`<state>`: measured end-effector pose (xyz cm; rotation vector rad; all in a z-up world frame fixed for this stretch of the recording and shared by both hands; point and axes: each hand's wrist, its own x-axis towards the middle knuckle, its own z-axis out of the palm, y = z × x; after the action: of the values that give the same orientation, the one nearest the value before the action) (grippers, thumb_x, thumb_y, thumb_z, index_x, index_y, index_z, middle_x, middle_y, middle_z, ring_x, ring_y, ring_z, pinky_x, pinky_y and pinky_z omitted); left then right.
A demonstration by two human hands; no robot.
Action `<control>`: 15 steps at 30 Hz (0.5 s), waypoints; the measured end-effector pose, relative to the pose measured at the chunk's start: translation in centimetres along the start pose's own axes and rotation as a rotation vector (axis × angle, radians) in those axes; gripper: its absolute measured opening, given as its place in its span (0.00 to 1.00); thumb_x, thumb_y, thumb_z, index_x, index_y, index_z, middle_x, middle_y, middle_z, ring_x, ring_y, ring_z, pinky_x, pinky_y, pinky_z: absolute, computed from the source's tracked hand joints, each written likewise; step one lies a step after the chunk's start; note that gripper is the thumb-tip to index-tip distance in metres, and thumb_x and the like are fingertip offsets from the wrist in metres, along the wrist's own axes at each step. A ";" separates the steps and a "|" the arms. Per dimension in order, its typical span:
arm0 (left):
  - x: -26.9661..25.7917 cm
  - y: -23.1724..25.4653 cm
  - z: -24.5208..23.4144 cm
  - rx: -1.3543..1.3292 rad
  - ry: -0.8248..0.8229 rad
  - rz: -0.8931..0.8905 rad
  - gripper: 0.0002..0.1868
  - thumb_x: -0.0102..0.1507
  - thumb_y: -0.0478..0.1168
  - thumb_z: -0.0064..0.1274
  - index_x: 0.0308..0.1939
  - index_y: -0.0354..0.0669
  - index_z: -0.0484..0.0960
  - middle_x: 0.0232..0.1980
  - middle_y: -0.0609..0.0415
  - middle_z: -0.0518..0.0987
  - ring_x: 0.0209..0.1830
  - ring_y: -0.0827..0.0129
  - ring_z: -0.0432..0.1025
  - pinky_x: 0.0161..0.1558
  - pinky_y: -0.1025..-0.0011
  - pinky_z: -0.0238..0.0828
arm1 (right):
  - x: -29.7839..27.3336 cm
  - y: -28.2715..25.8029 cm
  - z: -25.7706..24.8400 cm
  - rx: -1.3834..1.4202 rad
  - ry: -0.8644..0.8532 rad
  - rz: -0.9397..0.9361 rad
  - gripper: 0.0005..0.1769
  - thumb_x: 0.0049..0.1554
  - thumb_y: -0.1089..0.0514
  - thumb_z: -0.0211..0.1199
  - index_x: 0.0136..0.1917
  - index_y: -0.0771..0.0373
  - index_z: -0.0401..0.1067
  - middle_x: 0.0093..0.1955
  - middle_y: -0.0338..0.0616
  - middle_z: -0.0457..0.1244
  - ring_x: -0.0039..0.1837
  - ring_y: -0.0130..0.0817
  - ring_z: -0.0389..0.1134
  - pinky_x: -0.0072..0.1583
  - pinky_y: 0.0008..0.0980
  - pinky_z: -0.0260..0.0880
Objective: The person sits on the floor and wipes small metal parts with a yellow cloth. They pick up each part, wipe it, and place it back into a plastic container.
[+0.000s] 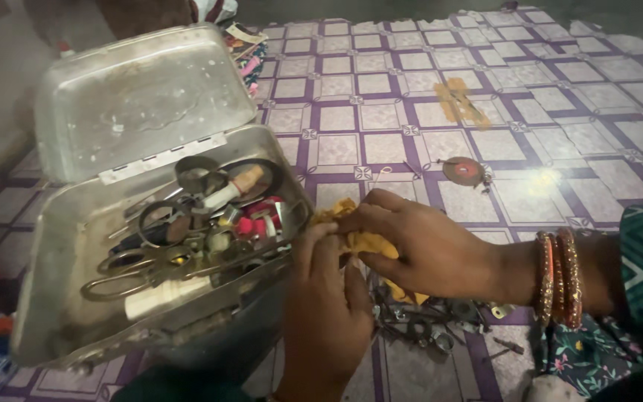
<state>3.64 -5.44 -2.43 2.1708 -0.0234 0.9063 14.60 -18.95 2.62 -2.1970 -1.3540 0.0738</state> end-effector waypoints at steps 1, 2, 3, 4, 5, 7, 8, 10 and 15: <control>0.1 0.0 0.5 -0.013 0.002 0.002 0.20 0.62 0.31 0.50 0.59 0.31 0.72 0.62 0.34 0.71 0.59 0.39 0.72 0.55 0.55 0.71 | -0.2 0.3 -0.2 0.001 0.009 -0.002 0.23 0.52 0.58 0.65 0.62 0.59 0.70 0.55 0.48 0.63 0.54 0.49 0.71 0.53 0.44 0.74; 0.2 -0.1 1.0 -0.023 0.003 0.006 0.21 0.62 0.31 0.50 0.59 0.31 0.72 0.63 0.34 0.71 0.59 0.39 0.72 0.56 0.55 0.71 | -0.3 0.5 -0.2 0.004 0.020 -0.005 0.23 0.52 0.58 0.65 0.62 0.59 0.70 0.55 0.48 0.63 0.54 0.50 0.71 0.53 0.44 0.73; 0.2 -0.3 1.4 -0.034 0.004 0.010 0.22 0.61 0.31 0.50 0.60 0.31 0.72 0.63 0.33 0.71 0.60 0.40 0.72 0.56 0.56 0.71 | -0.4 0.8 -0.3 0.006 0.032 -0.008 0.24 0.51 0.59 0.65 0.62 0.59 0.70 0.56 0.49 0.63 0.55 0.51 0.71 0.53 0.45 0.73; 0.1 -0.6 1.8 -0.055 -0.032 -0.015 0.22 0.62 0.31 0.50 0.60 0.31 0.72 0.63 0.34 0.71 0.60 0.40 0.72 0.57 0.56 0.71 | -0.5 1.2 -0.3 -0.009 -0.001 0.046 0.25 0.52 0.58 0.65 0.63 0.59 0.69 0.56 0.49 0.63 0.55 0.51 0.71 0.54 0.45 0.73; 0.0 -0.9 2.2 -0.075 -0.069 -0.040 0.22 0.62 0.31 0.49 0.61 0.31 0.72 0.64 0.34 0.72 0.61 0.40 0.72 0.57 0.56 0.71 | -0.6 1.6 -0.2 -0.024 -0.035 0.099 0.27 0.52 0.57 0.65 0.65 0.58 0.68 0.57 0.49 0.62 0.55 0.51 0.71 0.54 0.45 0.73; -0.5 -1.8 3.5 -0.110 -0.123 -0.075 0.21 0.63 0.32 0.48 0.61 0.31 0.73 0.64 0.35 0.72 0.61 0.40 0.72 0.58 0.56 0.71 | -0.9 2.5 0.3 -0.038 -0.114 0.229 0.31 0.52 0.56 0.64 0.69 0.55 0.65 0.58 0.49 0.61 0.57 0.51 0.70 0.57 0.44 0.72; -0.6 -2.1 4.6 -0.123 -0.140 -0.085 0.19 0.64 0.33 0.47 0.60 0.31 0.73 0.65 0.35 0.72 0.61 0.41 0.72 0.58 0.57 0.71 | -1.1 3.0 0.7 -0.035 -0.160 0.306 0.33 0.53 0.56 0.64 0.72 0.54 0.63 0.59 0.49 0.61 0.58 0.51 0.70 0.59 0.44 0.72; -1.1 -3.1 6.3 -0.149 -0.169 -0.083 0.18 0.65 0.34 0.46 0.58 0.31 0.74 0.65 0.34 0.73 0.61 0.41 0.72 0.59 0.57 0.70 | -1.6 4.4 1.7 -0.046 -0.231 0.405 0.35 0.54 0.55 0.64 0.74 0.52 0.61 0.61 0.50 0.60 0.60 0.52 0.69 0.62 0.43 0.71; -2.2 -5.6 8.8 -0.163 -0.248 -0.089 0.17 0.69 0.37 0.45 0.59 0.32 0.75 0.62 0.35 0.74 0.61 0.41 0.72 0.60 0.56 0.69 | -3.0 9.0 4.2 0.015 -0.301 0.494 0.38 0.56 0.52 0.64 0.77 0.52 0.57 0.70 0.54 0.55 0.65 0.51 0.66 0.67 0.41 0.68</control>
<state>8.85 -7.91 -11.39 2.1006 -0.1170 0.5619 19.11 -22.72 -5.93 -2.5313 -0.9130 0.6148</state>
